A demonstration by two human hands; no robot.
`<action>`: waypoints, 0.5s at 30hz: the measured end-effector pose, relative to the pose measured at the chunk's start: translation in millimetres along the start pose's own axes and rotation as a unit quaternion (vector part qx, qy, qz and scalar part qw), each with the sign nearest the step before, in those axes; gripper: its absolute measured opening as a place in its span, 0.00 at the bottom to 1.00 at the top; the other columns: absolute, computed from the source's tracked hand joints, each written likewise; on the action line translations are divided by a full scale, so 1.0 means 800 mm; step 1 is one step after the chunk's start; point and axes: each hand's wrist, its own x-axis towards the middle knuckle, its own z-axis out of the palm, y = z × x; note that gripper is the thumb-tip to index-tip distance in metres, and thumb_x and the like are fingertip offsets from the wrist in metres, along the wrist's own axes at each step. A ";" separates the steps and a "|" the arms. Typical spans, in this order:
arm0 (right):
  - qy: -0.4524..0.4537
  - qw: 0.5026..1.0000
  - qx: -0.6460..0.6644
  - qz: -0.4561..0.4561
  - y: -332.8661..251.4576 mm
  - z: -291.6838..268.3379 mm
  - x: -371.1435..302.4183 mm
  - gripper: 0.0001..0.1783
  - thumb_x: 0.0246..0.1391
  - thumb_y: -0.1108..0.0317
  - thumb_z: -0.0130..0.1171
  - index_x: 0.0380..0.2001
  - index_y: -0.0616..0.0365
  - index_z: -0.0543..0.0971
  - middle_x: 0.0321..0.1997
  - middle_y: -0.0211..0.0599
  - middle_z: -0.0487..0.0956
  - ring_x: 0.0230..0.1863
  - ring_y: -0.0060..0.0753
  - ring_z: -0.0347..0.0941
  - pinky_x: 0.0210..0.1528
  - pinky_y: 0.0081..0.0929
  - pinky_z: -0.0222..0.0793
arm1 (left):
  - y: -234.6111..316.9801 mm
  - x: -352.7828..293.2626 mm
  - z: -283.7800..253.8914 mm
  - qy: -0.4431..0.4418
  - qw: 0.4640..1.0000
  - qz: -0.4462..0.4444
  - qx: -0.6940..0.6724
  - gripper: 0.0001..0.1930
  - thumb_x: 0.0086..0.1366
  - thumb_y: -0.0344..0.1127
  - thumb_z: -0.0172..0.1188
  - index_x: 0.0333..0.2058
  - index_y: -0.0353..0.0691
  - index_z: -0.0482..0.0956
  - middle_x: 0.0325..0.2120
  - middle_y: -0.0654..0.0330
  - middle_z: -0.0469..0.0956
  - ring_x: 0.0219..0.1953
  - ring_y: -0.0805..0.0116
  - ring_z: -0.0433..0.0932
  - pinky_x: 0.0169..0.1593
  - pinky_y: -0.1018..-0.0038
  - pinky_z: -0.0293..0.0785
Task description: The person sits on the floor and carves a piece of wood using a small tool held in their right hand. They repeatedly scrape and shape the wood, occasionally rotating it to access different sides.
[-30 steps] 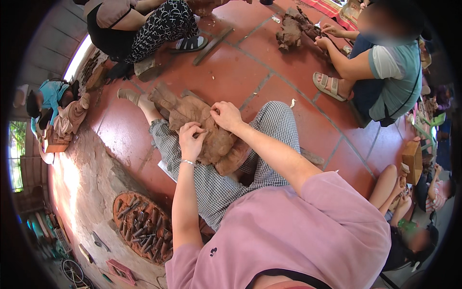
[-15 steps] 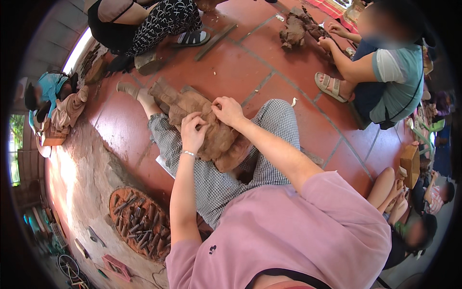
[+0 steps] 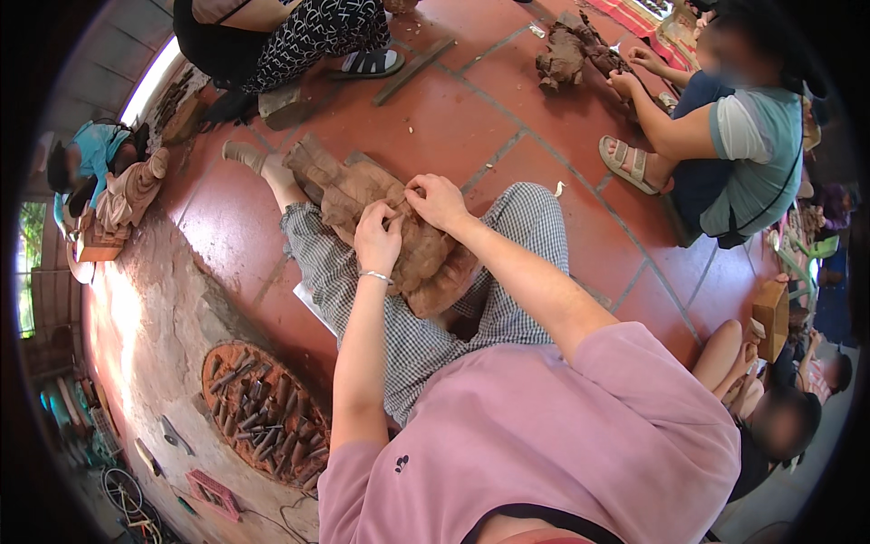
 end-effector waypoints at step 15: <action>-0.025 0.998 0.045 0.026 -0.003 -0.005 0.000 0.15 0.54 0.57 0.58 0.35 0.56 0.83 0.38 0.42 0.82 0.44 0.47 0.77 0.49 0.41 0.72 | 0.005 -0.008 0.014 0.064 0.996 -0.011 0.061 0.04 0.59 0.31 0.60 0.31 0.41 0.73 0.47 0.59 0.80 0.42 0.52 0.80 0.42 0.61 0.76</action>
